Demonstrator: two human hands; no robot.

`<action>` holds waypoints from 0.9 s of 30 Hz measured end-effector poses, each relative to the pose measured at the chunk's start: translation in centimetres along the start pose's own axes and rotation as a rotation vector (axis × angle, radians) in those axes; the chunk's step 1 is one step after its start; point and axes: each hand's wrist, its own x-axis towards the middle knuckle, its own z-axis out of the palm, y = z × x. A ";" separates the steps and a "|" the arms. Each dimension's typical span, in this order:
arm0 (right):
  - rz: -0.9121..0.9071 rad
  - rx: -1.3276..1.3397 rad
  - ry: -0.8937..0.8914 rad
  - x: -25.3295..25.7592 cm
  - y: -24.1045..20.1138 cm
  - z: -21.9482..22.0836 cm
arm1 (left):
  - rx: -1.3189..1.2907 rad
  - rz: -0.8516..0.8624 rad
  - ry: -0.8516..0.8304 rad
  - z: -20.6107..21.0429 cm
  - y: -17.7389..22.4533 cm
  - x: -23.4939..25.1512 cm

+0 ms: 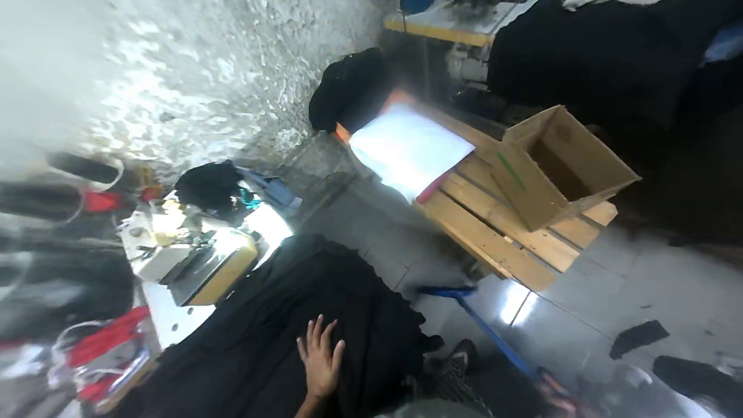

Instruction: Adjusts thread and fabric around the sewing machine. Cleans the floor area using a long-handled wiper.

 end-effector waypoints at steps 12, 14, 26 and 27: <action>0.031 -1.056 0.359 25.7 4.7 2.1 | 0.013 -0.005 0.004 0.1 0.6 -0.1; -0.001 -0.938 0.440 24.5 4.3 0.7 | 0.009 -0.003 0.008 0.0 0.5 -0.2; -0.438 -0.802 0.924 10.4 -5.0 -9.3 | -0.041 0.009 -0.036 -0.5 0.1 0.1; -0.469 -0.849 0.976 10.7 -4.6 -9.5 | -0.045 0.016 -0.032 -0.4 -0.1 0.1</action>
